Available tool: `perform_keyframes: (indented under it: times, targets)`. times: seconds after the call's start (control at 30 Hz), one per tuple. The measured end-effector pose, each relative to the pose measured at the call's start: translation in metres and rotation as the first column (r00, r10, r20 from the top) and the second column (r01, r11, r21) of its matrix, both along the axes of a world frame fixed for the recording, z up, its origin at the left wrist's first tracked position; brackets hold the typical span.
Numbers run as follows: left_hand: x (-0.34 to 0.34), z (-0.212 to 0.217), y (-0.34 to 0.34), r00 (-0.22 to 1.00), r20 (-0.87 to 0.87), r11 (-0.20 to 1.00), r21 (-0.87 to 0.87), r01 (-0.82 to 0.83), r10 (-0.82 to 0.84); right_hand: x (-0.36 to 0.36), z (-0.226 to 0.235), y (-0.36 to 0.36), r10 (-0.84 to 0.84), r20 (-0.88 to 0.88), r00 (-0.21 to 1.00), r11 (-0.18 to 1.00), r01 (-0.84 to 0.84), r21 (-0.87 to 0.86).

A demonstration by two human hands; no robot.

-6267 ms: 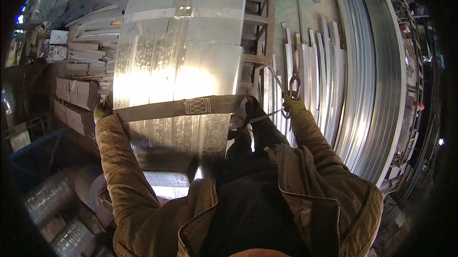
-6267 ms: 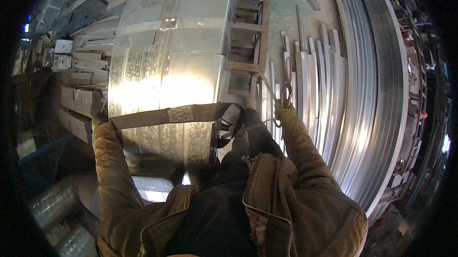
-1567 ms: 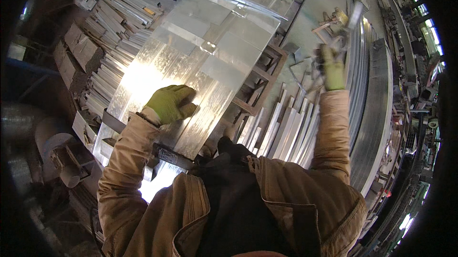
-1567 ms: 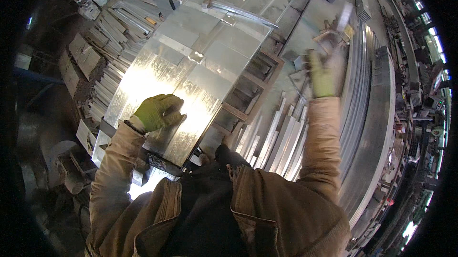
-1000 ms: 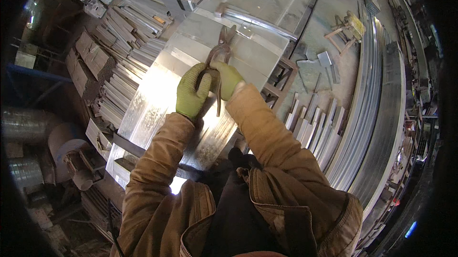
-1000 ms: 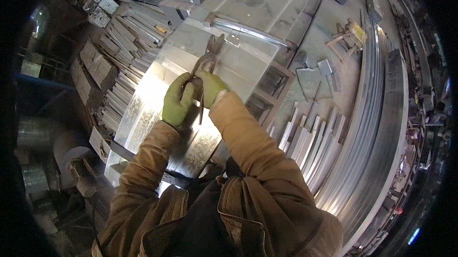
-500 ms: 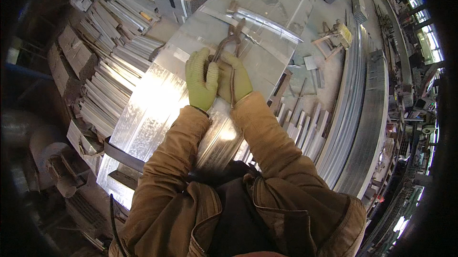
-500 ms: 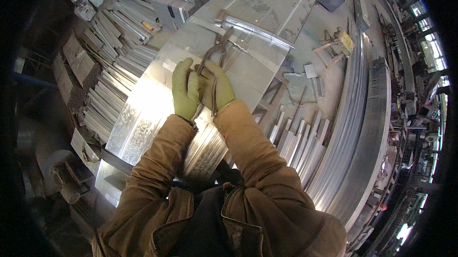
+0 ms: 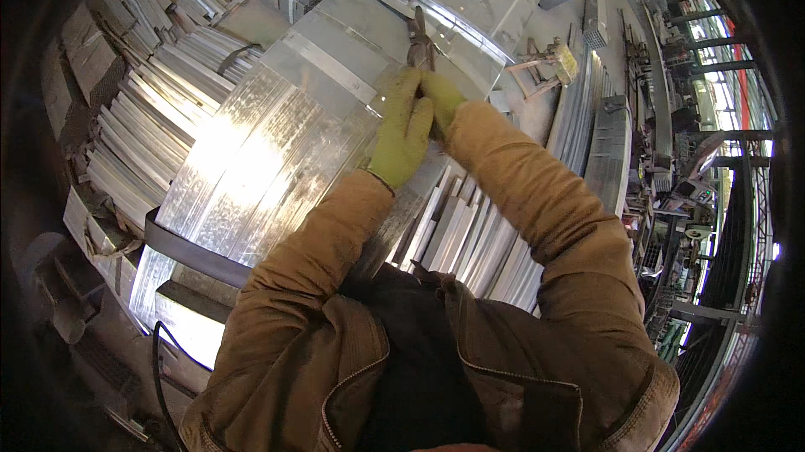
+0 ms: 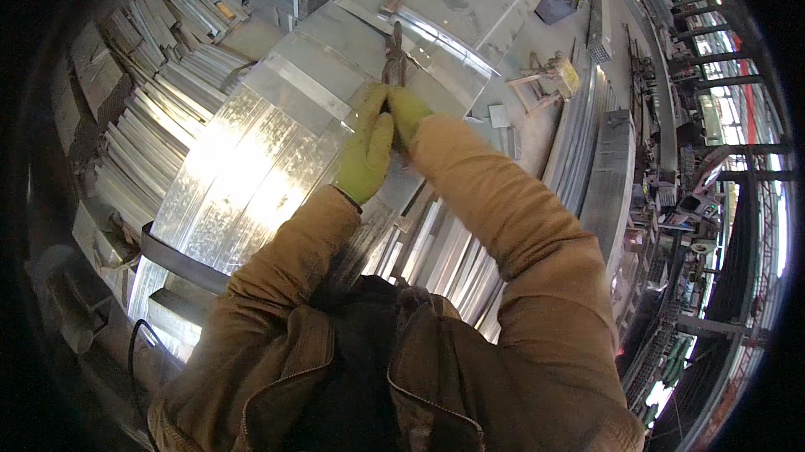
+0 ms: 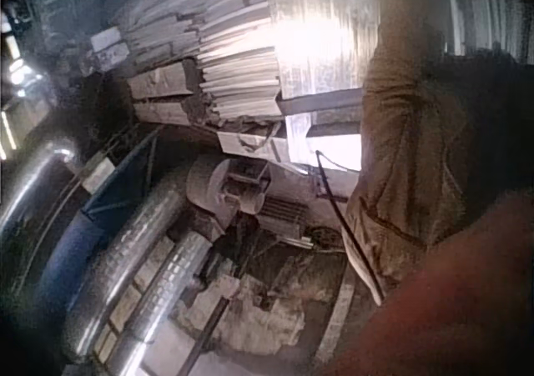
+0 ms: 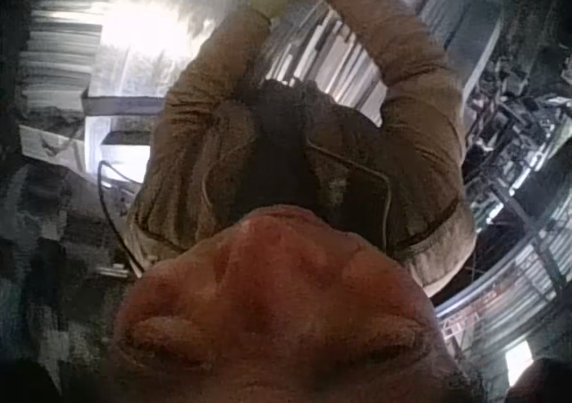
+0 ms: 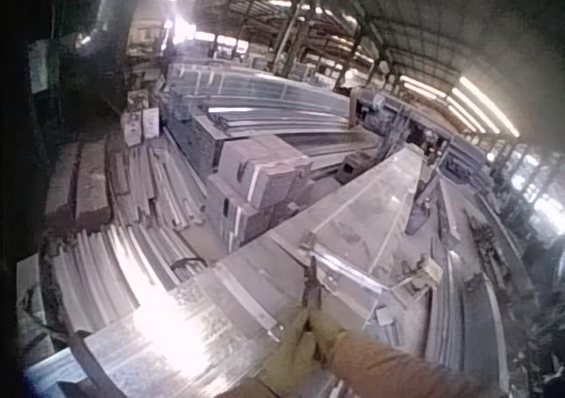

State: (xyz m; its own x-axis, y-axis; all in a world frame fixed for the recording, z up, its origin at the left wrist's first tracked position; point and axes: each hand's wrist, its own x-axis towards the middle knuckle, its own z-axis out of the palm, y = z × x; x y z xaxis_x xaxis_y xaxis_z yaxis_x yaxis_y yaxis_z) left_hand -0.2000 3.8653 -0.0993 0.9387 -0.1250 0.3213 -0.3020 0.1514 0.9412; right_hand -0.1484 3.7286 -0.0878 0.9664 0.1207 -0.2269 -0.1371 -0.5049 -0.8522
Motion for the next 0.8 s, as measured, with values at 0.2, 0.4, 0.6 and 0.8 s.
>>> perform_keyframes:
  times: [0.2, 0.4, 0.6, 0.8]
  targets:
    - [0.035, -0.018, 0.027, 0.984, 0.162, 0.966, 0.256, 0.036, -0.08, -0.012, 0.0, 0.013, -0.252, -0.588, 0.768, 0.576, 0.607, 0.547]
    - [0.058, -0.027, 0.048, 0.947, 0.321, 0.93, 0.346, -0.125, 0.008, 0.001, -0.023, 0.027, -0.159, -0.589, 0.792, 0.223, 0.61, 0.76]
    - [0.053, -0.025, 0.047, 0.948, 0.309, 0.963, 0.223, -0.152, 0.078, 0.007, -0.016, 0.034, -0.191, -0.549, 0.814, 0.197, 0.58, 0.791]
    - [0.048, -0.028, 0.047, 0.953, -0.263, 0.961, -0.267, 0.076, -0.149, 0.013, -0.02, 0.032, -0.011, -0.612, 0.791, 0.145, 0.607, 0.782]
